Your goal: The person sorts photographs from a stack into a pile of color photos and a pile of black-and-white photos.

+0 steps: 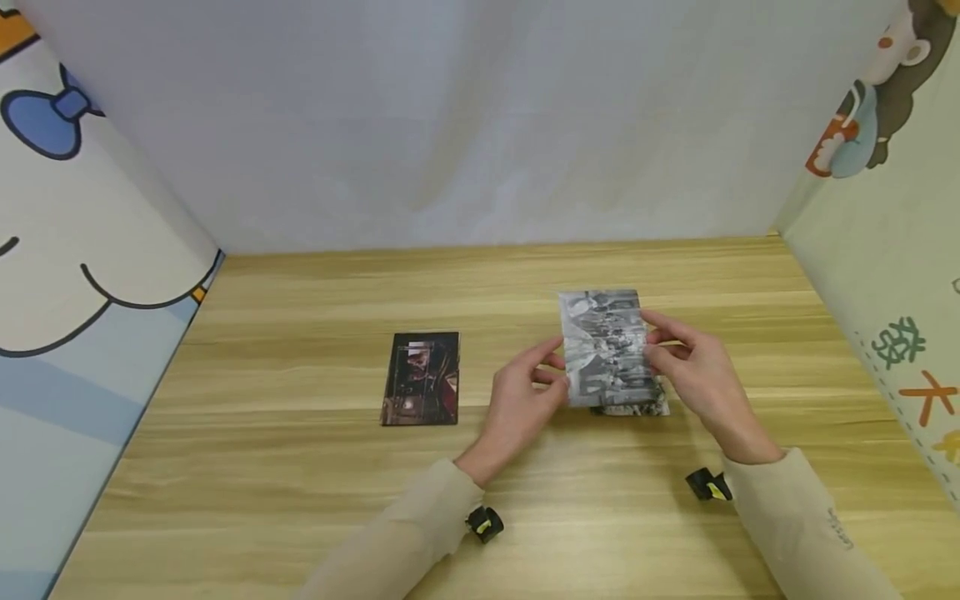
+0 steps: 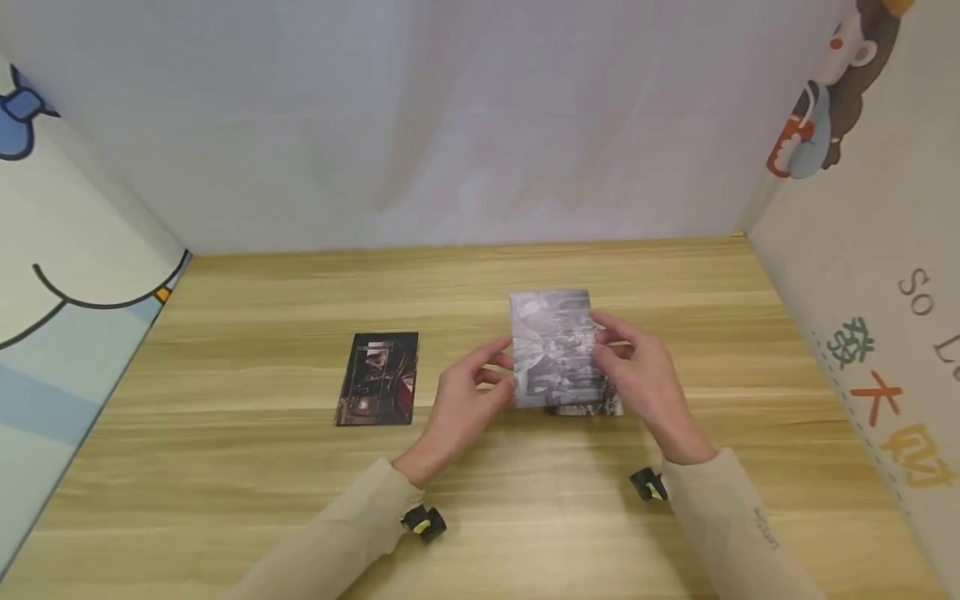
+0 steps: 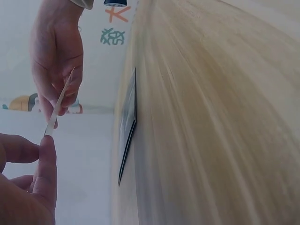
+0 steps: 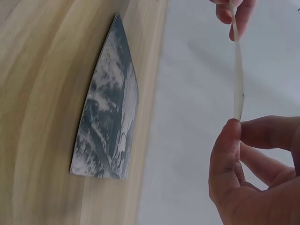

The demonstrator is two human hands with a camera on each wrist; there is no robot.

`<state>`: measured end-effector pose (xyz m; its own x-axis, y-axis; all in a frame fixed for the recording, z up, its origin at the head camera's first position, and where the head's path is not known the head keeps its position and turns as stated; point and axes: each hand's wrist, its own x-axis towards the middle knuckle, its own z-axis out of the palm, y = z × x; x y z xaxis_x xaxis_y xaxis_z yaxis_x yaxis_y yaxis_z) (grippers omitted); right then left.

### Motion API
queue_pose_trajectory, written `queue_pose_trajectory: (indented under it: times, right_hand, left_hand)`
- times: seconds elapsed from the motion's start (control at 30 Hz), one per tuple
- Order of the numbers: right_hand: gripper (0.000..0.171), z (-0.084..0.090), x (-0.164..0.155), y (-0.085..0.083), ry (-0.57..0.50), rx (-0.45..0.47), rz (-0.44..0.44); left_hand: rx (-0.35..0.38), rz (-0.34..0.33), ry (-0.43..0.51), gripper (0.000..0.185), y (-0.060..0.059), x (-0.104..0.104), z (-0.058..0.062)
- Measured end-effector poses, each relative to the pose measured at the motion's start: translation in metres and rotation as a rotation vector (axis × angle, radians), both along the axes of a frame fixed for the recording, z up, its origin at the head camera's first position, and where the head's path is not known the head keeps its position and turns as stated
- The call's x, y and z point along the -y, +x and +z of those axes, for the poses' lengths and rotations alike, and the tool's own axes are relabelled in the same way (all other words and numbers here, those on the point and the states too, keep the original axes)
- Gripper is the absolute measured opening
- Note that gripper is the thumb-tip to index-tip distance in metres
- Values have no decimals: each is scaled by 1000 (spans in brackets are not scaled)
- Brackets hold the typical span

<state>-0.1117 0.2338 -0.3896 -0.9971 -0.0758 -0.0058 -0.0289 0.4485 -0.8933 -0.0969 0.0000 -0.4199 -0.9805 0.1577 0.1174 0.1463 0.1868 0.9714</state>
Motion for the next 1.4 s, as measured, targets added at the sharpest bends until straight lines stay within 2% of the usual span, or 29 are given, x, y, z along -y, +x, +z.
queue_pose_trajectory:
  times: [0.4,0.73,1.13,1.4]
  right_hand:
    - [50,-5,-13,-2,93,-10,-19]
    - [48,-7,-22,-4,139,-24,-19]
    - [47,-13,-28,-7,198,-18,10]
    - [47,-14,-31,-9,229,12,24]
  left_hand:
    - [-9,-16,-33,55,-6,-16,-2]
    - [36,-20,-31,56,-11,-26,-5]
    - [64,-36,-111,58,-14,-32,-3]
    - [66,-45,-231,57,-19,-35,-4]
